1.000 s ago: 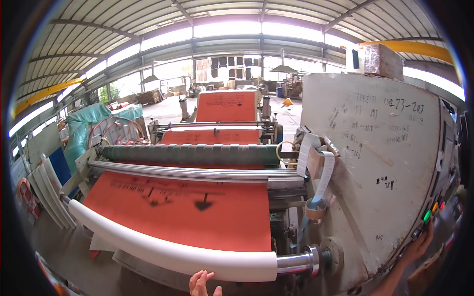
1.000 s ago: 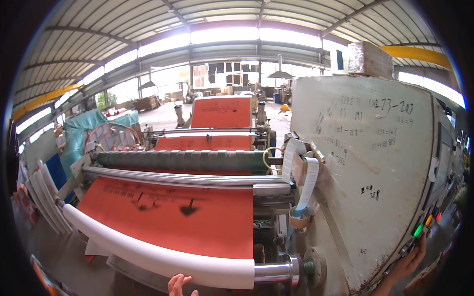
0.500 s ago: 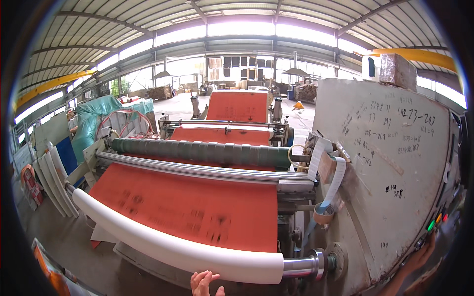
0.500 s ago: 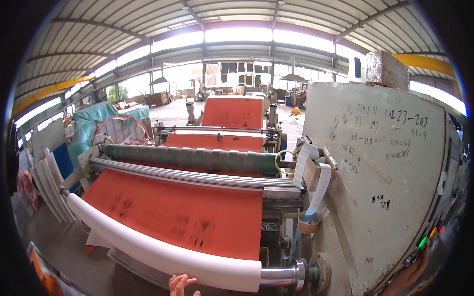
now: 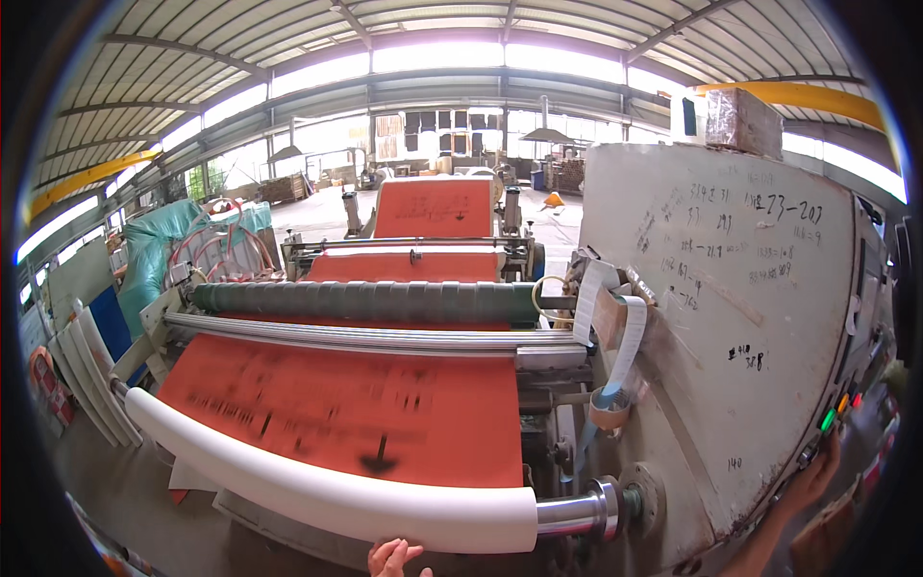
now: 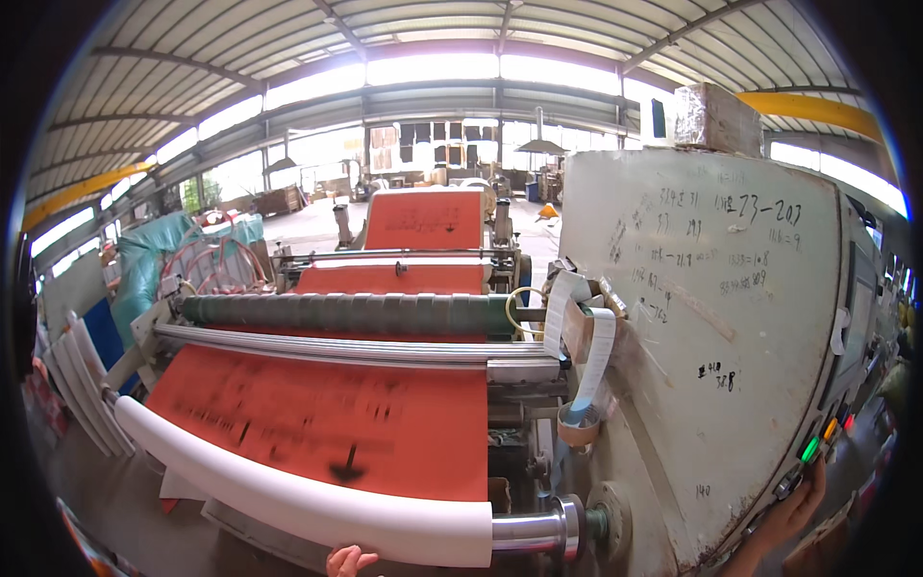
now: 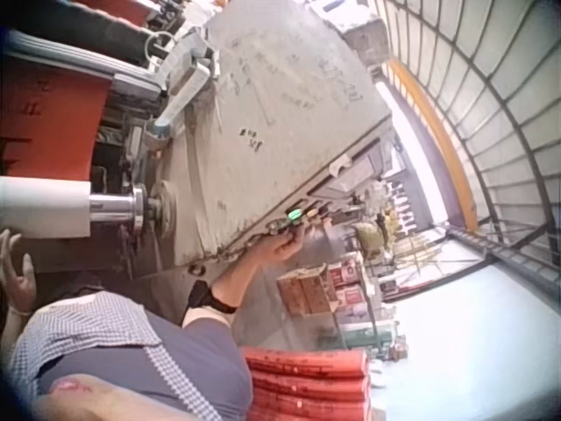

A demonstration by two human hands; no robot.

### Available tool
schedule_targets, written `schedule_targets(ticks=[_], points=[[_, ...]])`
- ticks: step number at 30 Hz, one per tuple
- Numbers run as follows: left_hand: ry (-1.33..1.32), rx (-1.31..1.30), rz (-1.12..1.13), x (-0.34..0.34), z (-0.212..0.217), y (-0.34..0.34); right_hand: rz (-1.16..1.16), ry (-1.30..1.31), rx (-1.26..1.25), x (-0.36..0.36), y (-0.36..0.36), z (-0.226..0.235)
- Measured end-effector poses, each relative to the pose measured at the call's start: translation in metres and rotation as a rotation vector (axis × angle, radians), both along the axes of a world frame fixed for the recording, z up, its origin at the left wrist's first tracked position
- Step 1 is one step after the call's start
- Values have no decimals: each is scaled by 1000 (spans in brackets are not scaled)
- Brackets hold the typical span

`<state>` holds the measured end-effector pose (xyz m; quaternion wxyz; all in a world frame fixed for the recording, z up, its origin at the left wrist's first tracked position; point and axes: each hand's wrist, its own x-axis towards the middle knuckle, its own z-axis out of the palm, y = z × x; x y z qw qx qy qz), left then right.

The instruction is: Operating a machine to cut, roll, tape, and organize red protective floor material.

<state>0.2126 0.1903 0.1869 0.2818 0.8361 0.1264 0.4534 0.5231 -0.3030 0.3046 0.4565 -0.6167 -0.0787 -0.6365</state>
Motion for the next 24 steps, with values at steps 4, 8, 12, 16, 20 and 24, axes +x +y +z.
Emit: schedule_targets(ticks=[4, 8, 12, 16, 20, 24], points=[[16, 47, 23, -1, 9, 0, -8, -4, -9, 3, -10, -6], [23, 34, 15, 1, 12, 1, 22, -21, 7, 3, -6, -5], [2, 3, 5, 2, 11, 1, 8, -16, 8, 3, -6, -6], [11, 103, 26, 1, 21, 3, -18, -16, -18, 4, -8, -7], [0, 113, 30, 0, 20, 4, -14, -2, 19, 8, -14, -11], [-15, 123, 26, 2, 21, 4, 4, 7, 26, 8, -13, -10]])
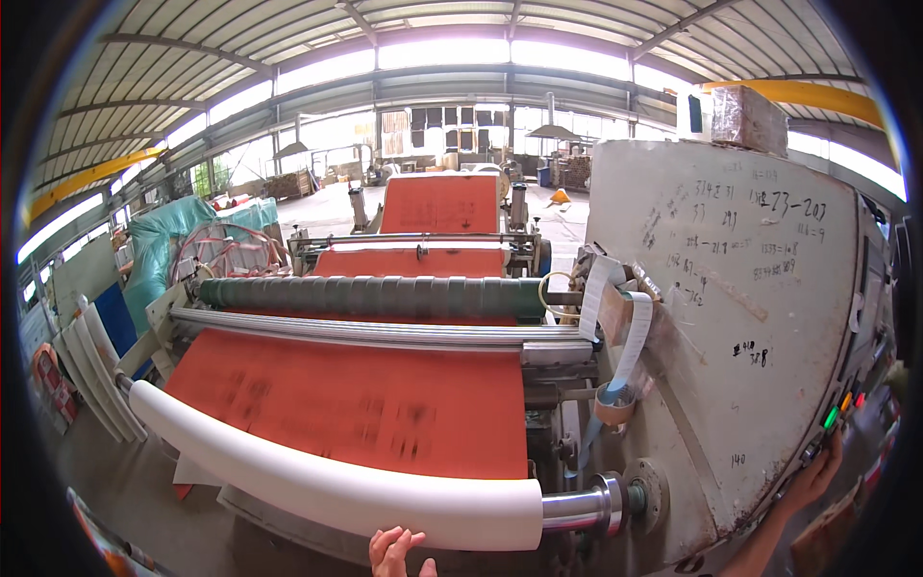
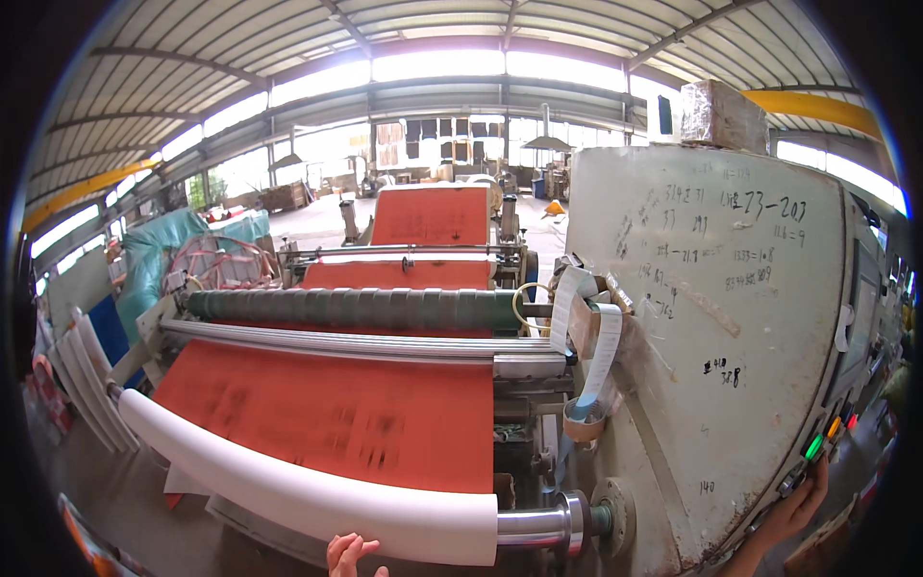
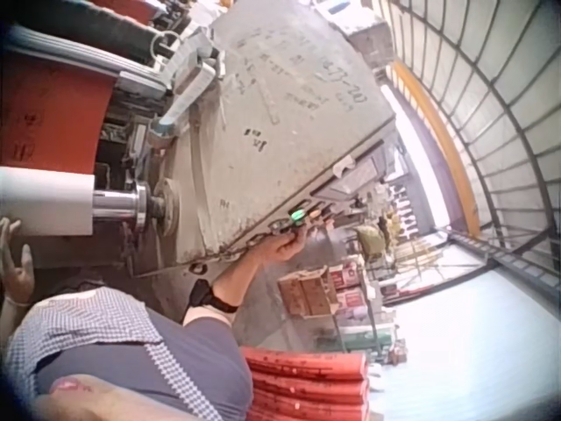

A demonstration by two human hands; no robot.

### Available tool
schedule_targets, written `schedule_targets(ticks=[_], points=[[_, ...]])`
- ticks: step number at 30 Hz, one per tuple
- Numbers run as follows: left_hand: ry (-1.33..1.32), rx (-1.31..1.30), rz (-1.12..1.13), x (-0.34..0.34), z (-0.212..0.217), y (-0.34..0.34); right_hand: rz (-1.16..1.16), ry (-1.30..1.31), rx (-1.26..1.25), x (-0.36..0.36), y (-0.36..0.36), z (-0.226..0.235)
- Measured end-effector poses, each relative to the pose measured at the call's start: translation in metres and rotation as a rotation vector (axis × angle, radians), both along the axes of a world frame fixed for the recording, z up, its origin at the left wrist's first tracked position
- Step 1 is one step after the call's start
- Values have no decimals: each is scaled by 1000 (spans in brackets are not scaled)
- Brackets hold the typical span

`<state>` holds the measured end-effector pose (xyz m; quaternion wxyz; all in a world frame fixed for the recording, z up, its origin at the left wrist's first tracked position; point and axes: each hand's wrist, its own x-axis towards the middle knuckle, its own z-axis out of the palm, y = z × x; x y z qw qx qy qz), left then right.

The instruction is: Operating a machine to cut, roll, tape, and organize red protective floor material.

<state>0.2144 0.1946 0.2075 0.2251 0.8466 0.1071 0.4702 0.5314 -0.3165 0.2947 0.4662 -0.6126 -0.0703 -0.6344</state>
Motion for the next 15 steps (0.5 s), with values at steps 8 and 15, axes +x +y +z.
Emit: schedule_targets(ticks=[8, 15], points=[[-8, 15, -15, 1, 1, 1, -2, -24, -23, -1, 2, 1], [-16, 12, -9, 1, -2, -1, -22, -23, -35, -2, 3, 1]])
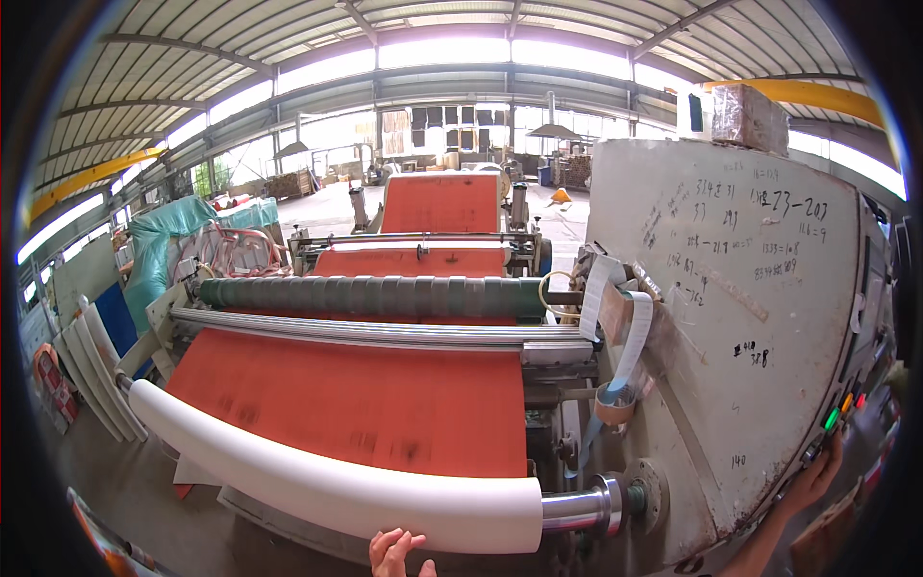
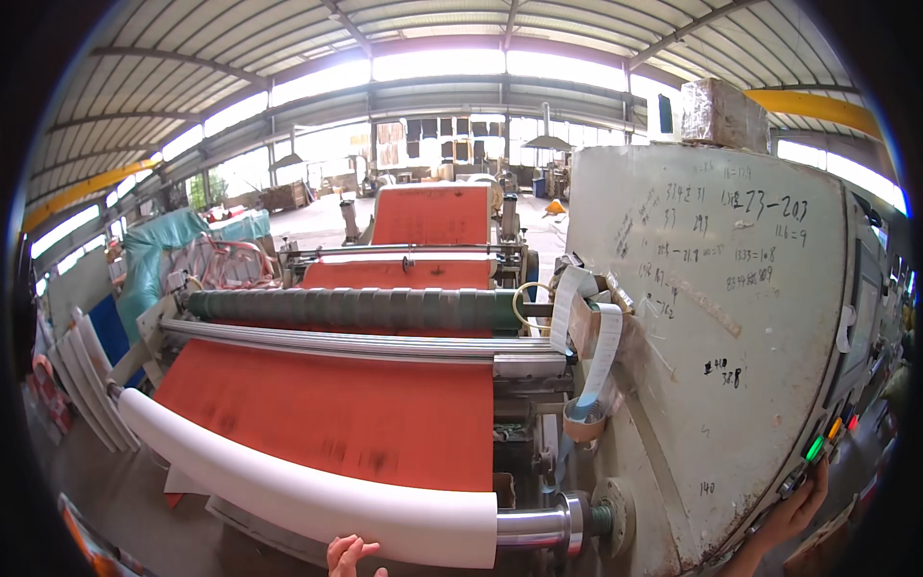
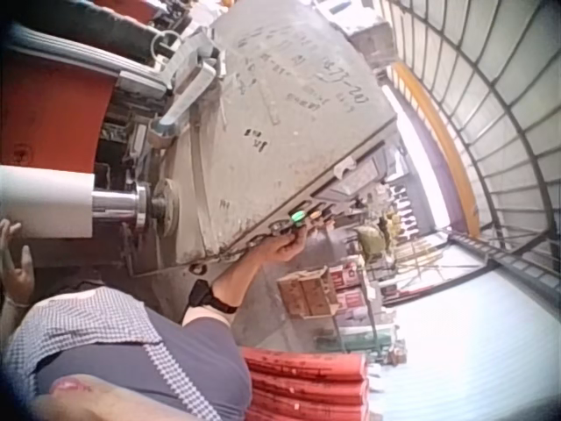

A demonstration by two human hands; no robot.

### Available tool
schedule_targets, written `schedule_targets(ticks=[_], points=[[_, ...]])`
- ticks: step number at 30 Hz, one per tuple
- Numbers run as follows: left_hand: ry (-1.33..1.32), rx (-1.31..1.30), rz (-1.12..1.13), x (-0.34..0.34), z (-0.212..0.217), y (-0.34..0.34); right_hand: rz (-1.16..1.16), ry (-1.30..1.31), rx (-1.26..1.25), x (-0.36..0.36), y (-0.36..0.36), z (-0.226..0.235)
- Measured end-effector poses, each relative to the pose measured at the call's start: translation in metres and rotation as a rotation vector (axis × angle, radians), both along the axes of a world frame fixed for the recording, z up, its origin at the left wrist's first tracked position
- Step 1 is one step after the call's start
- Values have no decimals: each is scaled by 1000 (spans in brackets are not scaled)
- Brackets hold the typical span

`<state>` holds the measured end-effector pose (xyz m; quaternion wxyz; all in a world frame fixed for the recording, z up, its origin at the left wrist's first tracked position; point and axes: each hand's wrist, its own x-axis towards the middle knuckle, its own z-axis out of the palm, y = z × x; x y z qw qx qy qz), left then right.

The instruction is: Operating a machine to cut, roll, tape, and organize red protective floor material.

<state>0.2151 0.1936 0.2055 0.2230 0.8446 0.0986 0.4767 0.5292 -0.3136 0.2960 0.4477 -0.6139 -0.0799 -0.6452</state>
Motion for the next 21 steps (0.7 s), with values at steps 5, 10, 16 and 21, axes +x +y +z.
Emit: schedule_targets(ticks=[5, 10, 16, 21], points=[[16, -41, 6, -1, -2, -1, 16, -16, -17, 1, 2, 2], [36, -67, 37, -3, 1, -3, -18, -3, -3, 2, 2, 2], [-2, -58, 19, -2, 0, -3, -29, -9, 5, 0, 7, 6], [-8, -67, 30, -5, -1, -4, -49, 2, -5, -8, 15, 11]])
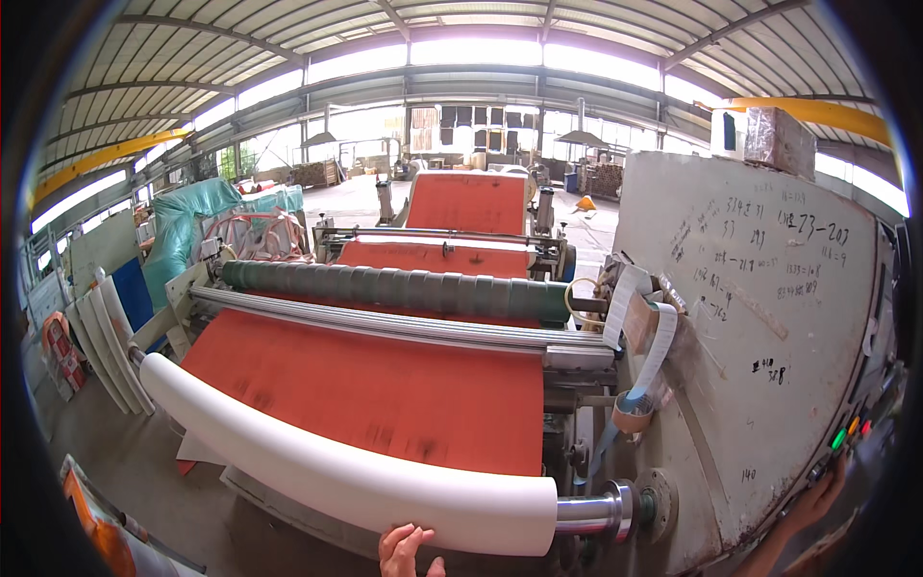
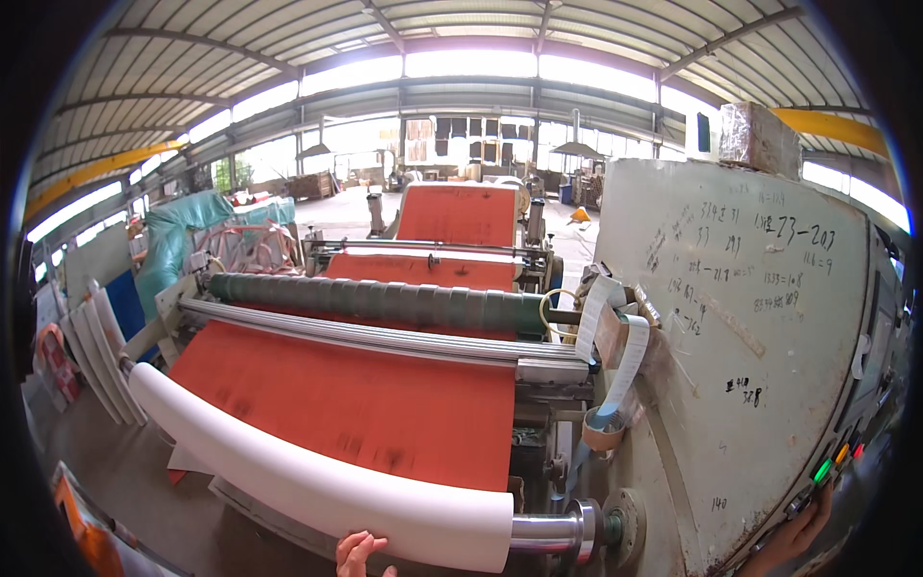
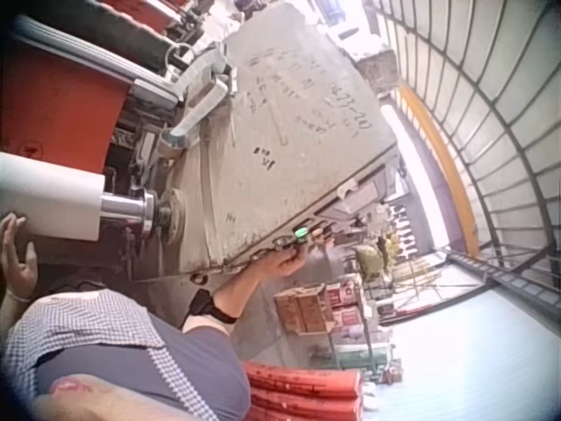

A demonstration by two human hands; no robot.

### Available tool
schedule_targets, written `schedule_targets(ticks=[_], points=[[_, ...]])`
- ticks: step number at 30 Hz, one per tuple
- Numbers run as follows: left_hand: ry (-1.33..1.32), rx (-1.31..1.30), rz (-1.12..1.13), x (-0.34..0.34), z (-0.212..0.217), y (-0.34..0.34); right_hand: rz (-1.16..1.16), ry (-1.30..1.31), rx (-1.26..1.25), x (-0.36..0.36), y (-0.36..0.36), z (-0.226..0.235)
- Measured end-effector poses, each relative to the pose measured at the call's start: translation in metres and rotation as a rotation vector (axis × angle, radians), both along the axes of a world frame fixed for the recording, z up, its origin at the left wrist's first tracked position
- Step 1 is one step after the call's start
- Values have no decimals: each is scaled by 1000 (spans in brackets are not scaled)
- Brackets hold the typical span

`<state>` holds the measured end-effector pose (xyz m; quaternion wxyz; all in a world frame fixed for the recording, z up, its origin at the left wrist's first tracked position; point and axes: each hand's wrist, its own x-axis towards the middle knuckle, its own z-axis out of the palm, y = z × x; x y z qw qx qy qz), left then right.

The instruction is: Operating a machine to cut, roll, tape, and organize red protective floor material.

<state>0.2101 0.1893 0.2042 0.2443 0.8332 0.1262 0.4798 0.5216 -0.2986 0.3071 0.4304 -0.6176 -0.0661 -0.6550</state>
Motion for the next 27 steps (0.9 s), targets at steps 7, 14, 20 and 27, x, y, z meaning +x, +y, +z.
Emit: schedule_targets(ticks=[7, 14, 20, 27], points=[[7, 13, 2, 0, -3, 2, -5, -16, -31, 2, -9, -3], [4, -40, -32, -1, -12, 4, 66, 52, 135, -7, 8, -8], [26, 9, -21, 1, -8, 1, 17, 49, 77, -18, 13, -23], [26, 33, -50, 11, 8, -3, -39, 27, 63, -19, 11, -33]])
